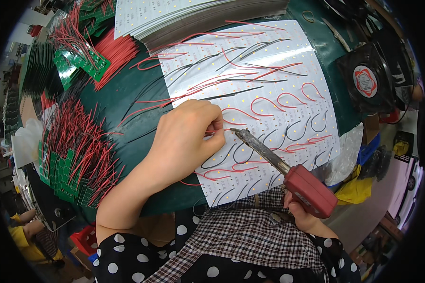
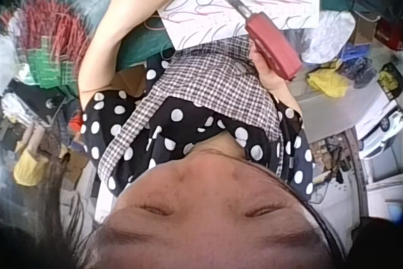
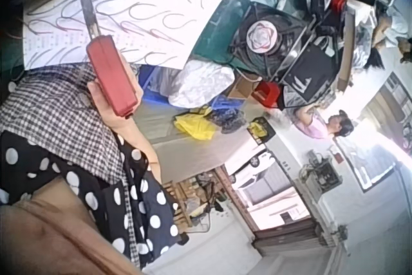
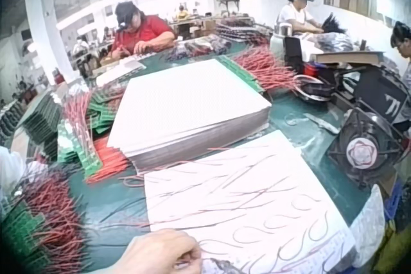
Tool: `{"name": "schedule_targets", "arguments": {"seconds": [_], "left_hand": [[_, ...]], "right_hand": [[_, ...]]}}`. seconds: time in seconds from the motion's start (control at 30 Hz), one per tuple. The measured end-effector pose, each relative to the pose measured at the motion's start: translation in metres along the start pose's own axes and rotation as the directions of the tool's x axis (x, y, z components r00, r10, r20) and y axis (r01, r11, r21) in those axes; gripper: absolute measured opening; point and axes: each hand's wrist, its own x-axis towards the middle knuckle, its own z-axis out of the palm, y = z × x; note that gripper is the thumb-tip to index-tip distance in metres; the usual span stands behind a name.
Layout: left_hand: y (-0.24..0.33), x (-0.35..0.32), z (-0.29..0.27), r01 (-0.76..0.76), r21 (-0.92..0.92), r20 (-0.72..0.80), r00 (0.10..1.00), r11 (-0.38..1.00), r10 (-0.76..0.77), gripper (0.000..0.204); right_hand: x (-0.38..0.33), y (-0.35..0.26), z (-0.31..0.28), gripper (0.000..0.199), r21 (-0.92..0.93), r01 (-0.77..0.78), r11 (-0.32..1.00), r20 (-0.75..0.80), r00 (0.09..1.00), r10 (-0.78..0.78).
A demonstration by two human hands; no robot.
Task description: The person positions wires on an LED circuit board and solders them to the contact points using a soldering iron.
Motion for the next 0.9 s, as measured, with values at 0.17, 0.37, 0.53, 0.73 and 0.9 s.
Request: {"name": "schedule_targets", "arguments": {"seconds": [0.17,0.37,0.53,0.73,0.9], "left_hand": [[0.001,0.0,-0.001,0.004,-0.01,0.001,1.0,1.0,-0.004,0.009],[0.0,0.0,-0.001,-0.006,-0.005,0.015,1.0,1.0,0.006,0.009],[-0.01,-0.004,-0.006,-0.085,0.02,0.015,0.996,0.996,0.085,0.01],[-0.028,-0.017,-0.035,-0.027,0.18,-0.237,0.969,0.983,0.07,0.01],[-0.019,-0.055,-0.044,0.044,0.103,-0.095,0.995,0.994,-0.034,0.012]], "right_hand": [[-0.003,-0.009,0.005,0.057,0.052,-0.052,0.997,-0.094,0.994,0.057],[-0.004,-0.019,0.011,0.059,0.244,0.013,0.97,-0.171,0.985,0.03],[-0.001,-0.029,0.012,0.057,0.124,0.052,0.991,-0.076,0.996,-0.042],[-0.003,-0.028,0.013,0.059,0.129,0.111,0.985,-0.088,0.991,-0.1],[-0.005,-0.028,0.015,0.061,0.196,0.074,0.978,-0.133,0.99,-0.049]]}}
